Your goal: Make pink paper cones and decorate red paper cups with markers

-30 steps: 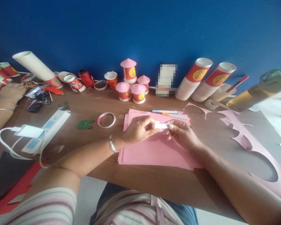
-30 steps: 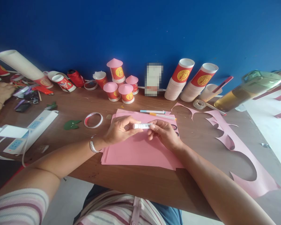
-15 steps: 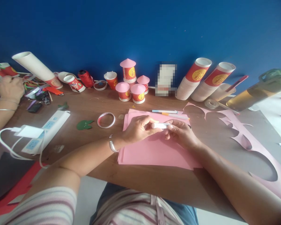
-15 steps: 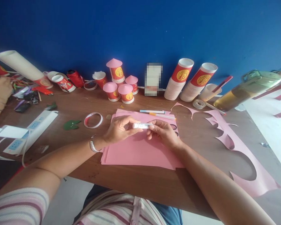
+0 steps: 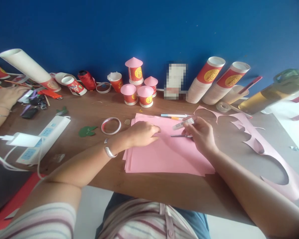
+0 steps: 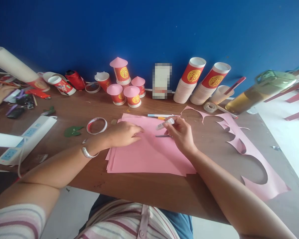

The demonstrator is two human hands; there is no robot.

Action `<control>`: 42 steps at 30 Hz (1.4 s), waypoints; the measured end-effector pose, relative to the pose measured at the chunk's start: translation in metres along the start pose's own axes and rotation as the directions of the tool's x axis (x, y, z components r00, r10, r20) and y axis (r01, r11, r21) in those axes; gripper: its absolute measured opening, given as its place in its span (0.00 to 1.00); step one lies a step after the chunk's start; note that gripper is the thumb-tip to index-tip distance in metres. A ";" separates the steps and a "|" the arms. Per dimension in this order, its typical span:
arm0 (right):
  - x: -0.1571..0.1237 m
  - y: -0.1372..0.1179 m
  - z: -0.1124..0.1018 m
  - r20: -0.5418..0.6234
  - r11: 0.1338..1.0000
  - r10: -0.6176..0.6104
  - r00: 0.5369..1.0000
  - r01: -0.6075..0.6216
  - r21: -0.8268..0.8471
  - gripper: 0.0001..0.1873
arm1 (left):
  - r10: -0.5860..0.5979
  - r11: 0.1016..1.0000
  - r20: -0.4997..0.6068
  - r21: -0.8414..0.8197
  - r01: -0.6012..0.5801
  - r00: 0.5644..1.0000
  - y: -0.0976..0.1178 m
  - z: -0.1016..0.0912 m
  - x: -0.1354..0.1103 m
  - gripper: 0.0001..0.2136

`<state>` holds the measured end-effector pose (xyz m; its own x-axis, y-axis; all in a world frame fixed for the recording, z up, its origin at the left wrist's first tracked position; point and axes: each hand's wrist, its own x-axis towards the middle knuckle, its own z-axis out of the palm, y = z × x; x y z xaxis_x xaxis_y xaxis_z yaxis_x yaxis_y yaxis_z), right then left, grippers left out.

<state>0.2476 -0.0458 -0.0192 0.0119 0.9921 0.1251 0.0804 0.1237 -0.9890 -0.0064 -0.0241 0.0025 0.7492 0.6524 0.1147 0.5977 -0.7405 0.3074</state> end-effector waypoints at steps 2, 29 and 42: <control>-0.002 -0.004 0.003 0.039 0.989 -0.082 0.996 0.087 -0.123 0.21 | 0.027 0.979 0.128 0.197 -0.052 0.991 0.007 -0.001 -0.008 0.06; -0.026 -0.008 0.022 0.391 0.643 -0.287 0.875 0.478 -0.599 0.07 | 0.242 0.846 0.232 0.426 -0.322 0.942 0.016 0.013 -0.042 0.04; -0.028 -0.006 0.028 0.441 0.558 -0.328 0.835 0.548 -0.623 0.10 | 0.266 0.877 0.097 0.388 -0.283 0.959 0.008 0.029 -0.053 0.07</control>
<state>0.2193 -0.0734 -0.0185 -0.4564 0.7978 0.3940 0.6723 0.5993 -0.4346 -0.0328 -0.0699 -0.0287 0.9053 0.4128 0.0998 0.4232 -0.8968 -0.1293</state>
